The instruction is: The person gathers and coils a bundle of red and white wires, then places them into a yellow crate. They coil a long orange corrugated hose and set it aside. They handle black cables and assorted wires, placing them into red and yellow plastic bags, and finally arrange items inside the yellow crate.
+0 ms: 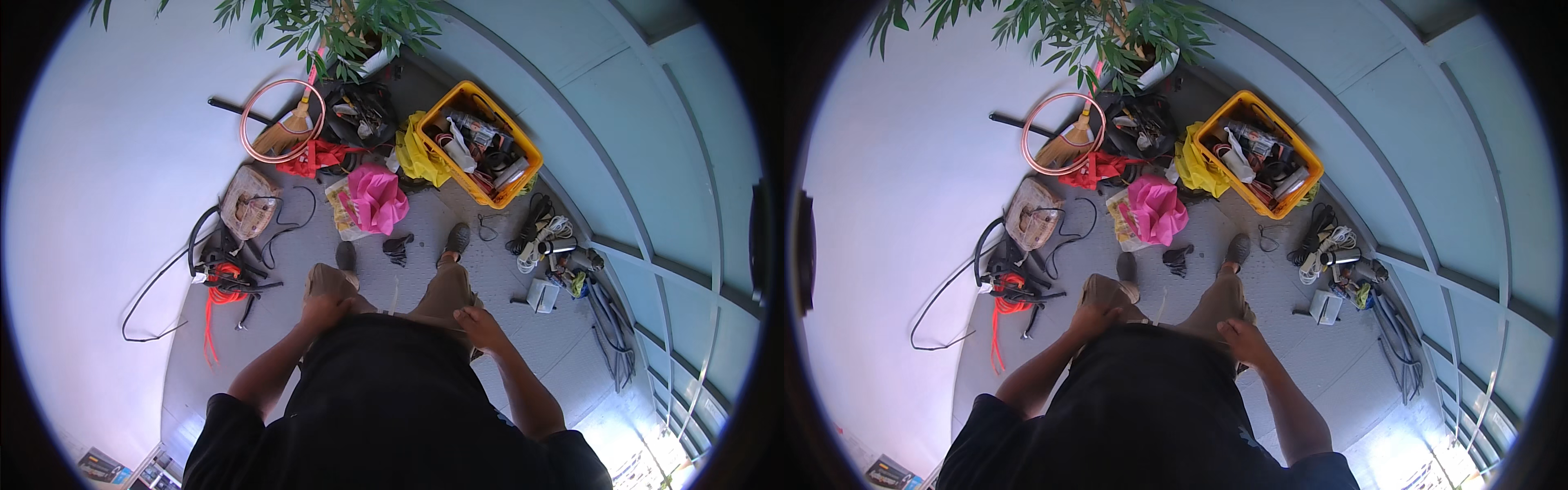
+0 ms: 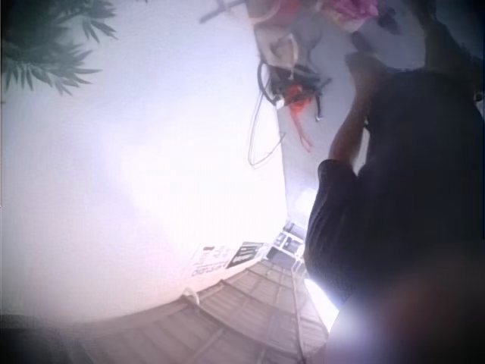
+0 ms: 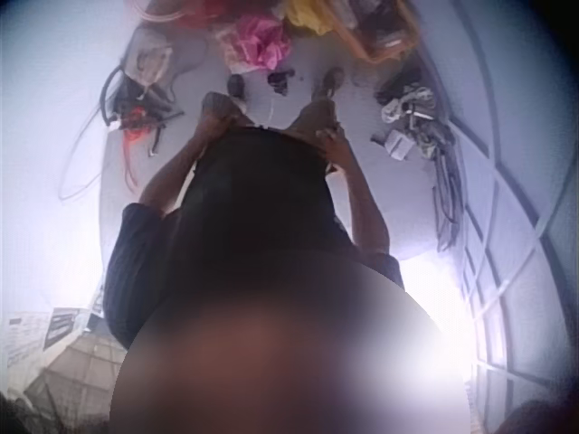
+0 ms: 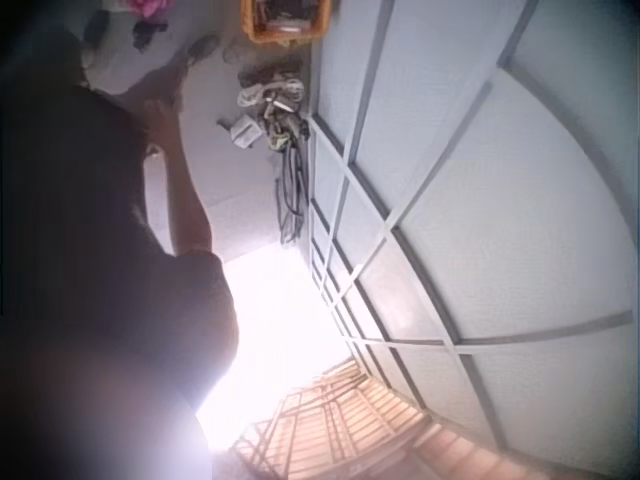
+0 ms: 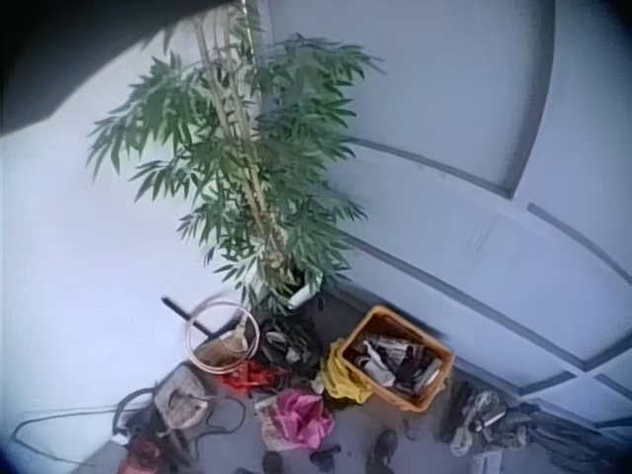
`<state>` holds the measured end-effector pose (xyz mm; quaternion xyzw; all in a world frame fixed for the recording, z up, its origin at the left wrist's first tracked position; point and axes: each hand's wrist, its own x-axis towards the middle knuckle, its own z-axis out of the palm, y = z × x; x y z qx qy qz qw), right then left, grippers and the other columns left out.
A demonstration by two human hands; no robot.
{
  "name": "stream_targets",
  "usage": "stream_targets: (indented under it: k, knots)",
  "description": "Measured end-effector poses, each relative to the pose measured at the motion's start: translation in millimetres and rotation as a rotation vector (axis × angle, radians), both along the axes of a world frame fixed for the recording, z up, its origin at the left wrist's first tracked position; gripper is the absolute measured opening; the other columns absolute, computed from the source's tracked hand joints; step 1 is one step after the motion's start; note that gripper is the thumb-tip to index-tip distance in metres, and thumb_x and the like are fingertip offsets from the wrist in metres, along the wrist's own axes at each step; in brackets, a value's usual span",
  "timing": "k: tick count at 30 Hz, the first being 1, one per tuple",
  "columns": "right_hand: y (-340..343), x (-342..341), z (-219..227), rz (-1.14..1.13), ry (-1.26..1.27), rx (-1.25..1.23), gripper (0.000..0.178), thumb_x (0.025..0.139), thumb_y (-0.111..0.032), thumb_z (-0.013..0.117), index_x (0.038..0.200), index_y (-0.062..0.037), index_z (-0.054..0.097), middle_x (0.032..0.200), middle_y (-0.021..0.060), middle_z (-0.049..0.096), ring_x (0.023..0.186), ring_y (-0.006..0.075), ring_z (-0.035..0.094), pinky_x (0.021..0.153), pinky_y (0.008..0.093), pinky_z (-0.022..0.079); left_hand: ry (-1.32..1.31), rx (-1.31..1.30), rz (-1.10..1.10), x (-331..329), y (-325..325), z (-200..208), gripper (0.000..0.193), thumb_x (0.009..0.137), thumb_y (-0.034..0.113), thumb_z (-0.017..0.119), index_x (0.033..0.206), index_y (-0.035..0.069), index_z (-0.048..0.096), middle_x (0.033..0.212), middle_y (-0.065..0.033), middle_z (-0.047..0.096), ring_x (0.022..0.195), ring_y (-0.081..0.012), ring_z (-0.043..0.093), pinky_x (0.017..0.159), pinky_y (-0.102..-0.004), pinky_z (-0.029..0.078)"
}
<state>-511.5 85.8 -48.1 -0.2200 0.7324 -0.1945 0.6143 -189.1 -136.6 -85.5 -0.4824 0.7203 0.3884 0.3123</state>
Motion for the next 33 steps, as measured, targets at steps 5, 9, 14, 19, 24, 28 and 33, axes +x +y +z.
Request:
stream_targets:
  k: [5, 9, 14, 19, 24, 28, 33]
  knots:
    - [-20, -47, -40, 0.496, -0.021, -0.028, 0.041, 0.100, -0.042, 0.058, 0.103, -0.0032, 0.071, 0.100, 0.0219, 0.072, 0.095, 0.0399, 0.069, 0.083, 0.0464, 0.053, -0.141, 0.090, 0.111, -24, 31, 68, 0.058, 0.099, 0.060, 0.050, 0.105, 0.007, 0.074, 0.100, -0.0238, 0.072, 0.099, -0.0429, 0.069, 0.089, -0.0510, 0.052]
    - [-24, -59, -55, 0.626, -0.022, -0.083, 0.039, 0.099, -0.042, 0.059, 0.103, -0.0047, 0.072, 0.101, 0.0214, 0.072, 0.095, 0.0403, 0.069, 0.085, 0.0478, 0.053, -0.143, 0.167, 0.166, -42, 55, 77, 0.057, 0.100, 0.058, 0.050, 0.099, 0.006, 0.074, 0.099, -0.0242, 0.072, 0.099, -0.0423, 0.069, 0.088, -0.0512, 0.052]
    - [-57, -57, -90, 0.583, -0.091, 0.079, 0.035, 0.098, -0.038, 0.062, 0.104, -0.0050, 0.072, 0.100, 0.0203, 0.073, 0.098, 0.0385, 0.070, 0.087, 0.0449, 0.054, 0.003, 0.352, 0.193, -41, 30, 28, 0.052, 0.100, 0.053, 0.055, 0.100, 0.005, 0.074, 0.093, -0.0241, 0.072, 0.093, -0.0413, 0.069, 0.086, -0.0509, 0.052]
    - [-118, -47, -134, 0.436, 0.197, 0.029, 0.035, 0.098, -0.036, 0.066, 0.107, -0.0019, 0.071, 0.087, 0.0118, 0.074, 0.083, 0.0244, 0.071, 0.077, 0.0380, 0.055, 0.274, 0.269, 0.178, -6, -23, -102, 0.042, 0.099, 0.044, 0.061, 0.103, 0.004, 0.074, 0.090, -0.0226, 0.072, 0.086, -0.0392, 0.071, 0.082, -0.0477, 0.054]
    - [-208, -36, -238, 0.212, 0.154, 0.126, 0.030, 0.098, -0.029, 0.066, 0.105, -0.0001, 0.071, 0.074, 0.0075, 0.069, 0.069, 0.0161, 0.067, 0.067, 0.0337, 0.054, 0.315, 0.150, 0.508, 26, -76, -304, 0.029, 0.096, 0.034, 0.061, 0.106, 0.009, 0.073, 0.104, -0.0206, 0.073, 0.096, -0.0402, 0.070, 0.088, -0.0485, 0.055]
    - [-269, 4, -381, 0.401, 0.219, 0.025, 0.038, 0.092, -0.039, 0.067, 0.093, -0.0012, 0.073, 0.081, 0.0166, 0.073, 0.080, 0.0345, 0.072, 0.076, 0.0413, 0.055, 0.087, 0.088, 0.339, 10, -113, -431, 0.032, 0.096, 0.033, 0.058, 0.111, 0.009, 0.073, 0.112, -0.0189, 0.072, 0.104, -0.0422, 0.069, 0.094, -0.0492, 0.054]
    - [-338, 70, -556, 0.435, 0.181, 0.010, 0.041, 0.091, -0.046, 0.071, 0.096, -0.0054, 0.073, 0.076, 0.0083, 0.070, 0.071, 0.0256, 0.066, 0.071, 0.0417, 0.053, 0.143, -0.120, 0.714, -37, -135, -539, 0.040, 0.093, 0.037, 0.062, 0.119, 0.007, 0.069, 0.116, -0.0237, 0.070, 0.109, -0.0438, 0.067, 0.095, -0.0500, 0.054]
